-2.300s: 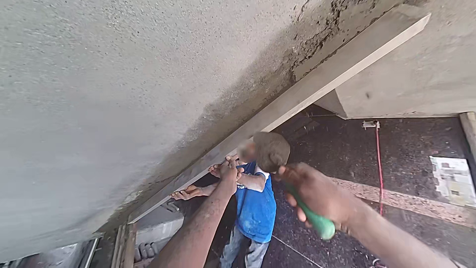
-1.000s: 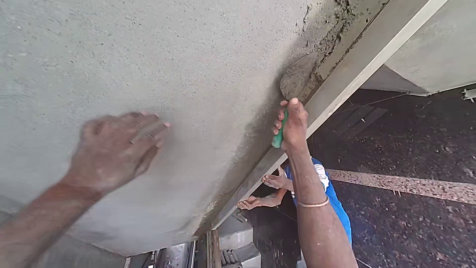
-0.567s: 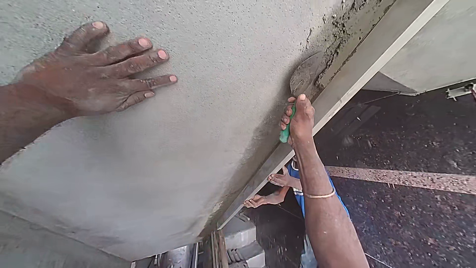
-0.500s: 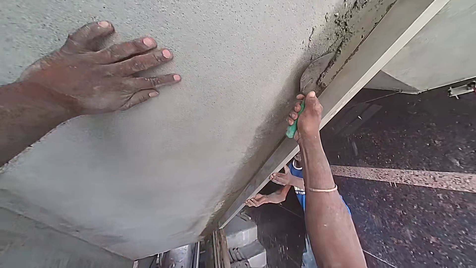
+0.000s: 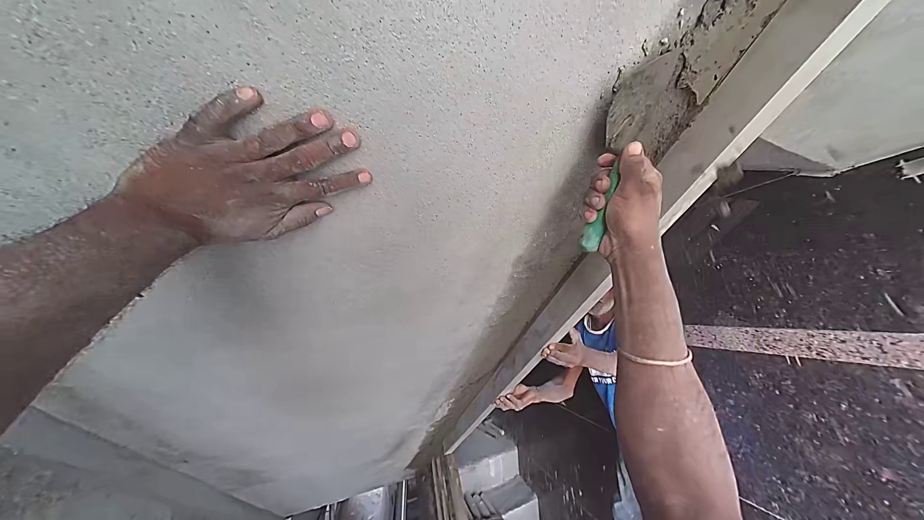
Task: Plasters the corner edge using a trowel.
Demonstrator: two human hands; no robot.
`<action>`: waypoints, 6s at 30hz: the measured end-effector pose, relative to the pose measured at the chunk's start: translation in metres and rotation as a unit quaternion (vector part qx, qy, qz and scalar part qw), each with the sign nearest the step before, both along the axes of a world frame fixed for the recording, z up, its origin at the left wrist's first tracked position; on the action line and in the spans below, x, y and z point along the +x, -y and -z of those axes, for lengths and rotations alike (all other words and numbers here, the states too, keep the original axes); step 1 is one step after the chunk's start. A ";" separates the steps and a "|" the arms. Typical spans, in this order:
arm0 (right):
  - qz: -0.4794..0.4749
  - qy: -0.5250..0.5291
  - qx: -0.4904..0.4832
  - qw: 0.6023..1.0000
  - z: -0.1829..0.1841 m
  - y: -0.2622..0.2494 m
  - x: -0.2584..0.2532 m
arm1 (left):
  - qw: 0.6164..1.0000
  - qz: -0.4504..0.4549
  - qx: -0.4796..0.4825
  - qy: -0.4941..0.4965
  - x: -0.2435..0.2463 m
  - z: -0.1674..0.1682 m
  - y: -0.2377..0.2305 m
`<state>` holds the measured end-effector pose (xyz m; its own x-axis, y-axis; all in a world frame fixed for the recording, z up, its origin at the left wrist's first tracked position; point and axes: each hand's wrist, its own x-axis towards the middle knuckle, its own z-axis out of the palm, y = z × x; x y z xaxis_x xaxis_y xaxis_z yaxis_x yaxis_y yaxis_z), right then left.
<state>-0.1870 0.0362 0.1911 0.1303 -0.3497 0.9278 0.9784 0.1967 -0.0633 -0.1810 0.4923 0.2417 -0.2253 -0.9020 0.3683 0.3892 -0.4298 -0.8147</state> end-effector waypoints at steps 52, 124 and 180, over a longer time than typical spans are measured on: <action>-0.064 0.013 0.018 0.998 -0.031 -0.026 -0.048 | 0.994 -0.031 -0.057 -0.088 -0.035 0.021 0.020; 0.285 -0.149 0.020 0.947 0.053 0.052 -0.019 | 0.999 -0.031 0.008 -0.033 -0.010 0.003 -0.002; 0.299 -0.160 0.039 0.940 -0.035 0.091 -0.114 | 0.999 0.013 -0.019 -0.026 0.020 -0.006 -0.015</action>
